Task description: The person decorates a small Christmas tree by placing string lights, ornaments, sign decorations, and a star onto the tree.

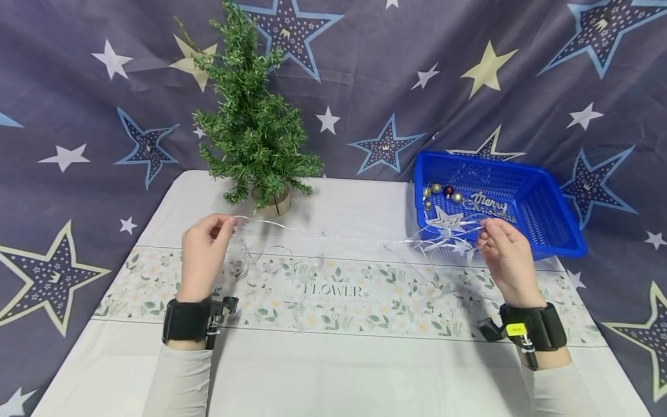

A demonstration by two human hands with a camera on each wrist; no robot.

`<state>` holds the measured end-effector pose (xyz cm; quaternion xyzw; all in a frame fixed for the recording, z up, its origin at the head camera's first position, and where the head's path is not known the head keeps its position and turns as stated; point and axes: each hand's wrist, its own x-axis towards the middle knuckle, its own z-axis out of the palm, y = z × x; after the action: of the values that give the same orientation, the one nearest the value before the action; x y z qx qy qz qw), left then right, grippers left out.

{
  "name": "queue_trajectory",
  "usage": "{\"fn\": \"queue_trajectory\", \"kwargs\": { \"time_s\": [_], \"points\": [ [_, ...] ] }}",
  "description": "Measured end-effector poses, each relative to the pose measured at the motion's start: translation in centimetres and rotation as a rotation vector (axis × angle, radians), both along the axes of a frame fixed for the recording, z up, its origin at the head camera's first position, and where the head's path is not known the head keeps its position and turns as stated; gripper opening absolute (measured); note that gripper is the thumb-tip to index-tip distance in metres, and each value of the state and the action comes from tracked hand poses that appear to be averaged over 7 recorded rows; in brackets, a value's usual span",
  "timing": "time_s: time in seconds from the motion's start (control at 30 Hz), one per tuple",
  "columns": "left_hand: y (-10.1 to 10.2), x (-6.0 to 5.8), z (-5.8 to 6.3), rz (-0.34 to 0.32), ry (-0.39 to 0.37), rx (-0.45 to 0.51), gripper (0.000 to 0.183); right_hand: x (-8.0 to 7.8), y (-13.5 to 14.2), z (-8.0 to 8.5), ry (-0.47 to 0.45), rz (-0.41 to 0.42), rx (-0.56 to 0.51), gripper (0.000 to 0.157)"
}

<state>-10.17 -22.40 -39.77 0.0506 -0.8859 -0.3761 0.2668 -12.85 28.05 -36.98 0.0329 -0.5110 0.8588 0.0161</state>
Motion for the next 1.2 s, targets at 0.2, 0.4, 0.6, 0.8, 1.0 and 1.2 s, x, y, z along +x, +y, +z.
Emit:
{"fn": "queue_trajectory", "kwargs": {
  "time_s": [0.2, 0.4, 0.6, 0.8, 1.0, 1.2],
  "points": [
    [-0.9, 0.7, 0.5, 0.043, 0.048, 0.035, 0.029, 0.3, 0.8, 0.4, 0.037, -0.032, -0.169, 0.019],
    [-0.8, 1.1, 0.4, -0.019, 0.002, -0.009, 0.027, 0.7, 0.6, 1.0, 0.071, -0.020, -0.252, 0.019],
    [0.1, 1.3, -0.4, -0.186, -0.124, -0.164, 0.024, 0.3, 0.4, 2.1, 0.138, 0.002, -0.210, 0.022],
    [1.1, 0.4, -0.9, -0.339, -0.201, -0.376, 0.018, -0.1, -0.3, 3.6, 0.129, 0.026, -0.090, 0.020],
    [2.1, -0.1, -0.9, -0.347, -0.251, -0.488, 0.019, 0.0, -1.7, 5.2, 0.133, 0.095, 0.068, 0.019],
    [6.7, -0.4, 1.5, -0.455, -0.196, -0.386, 0.018, 0.2, -3.2, 7.0, 0.184, 0.172, 0.231, 0.019]
  ]
}}
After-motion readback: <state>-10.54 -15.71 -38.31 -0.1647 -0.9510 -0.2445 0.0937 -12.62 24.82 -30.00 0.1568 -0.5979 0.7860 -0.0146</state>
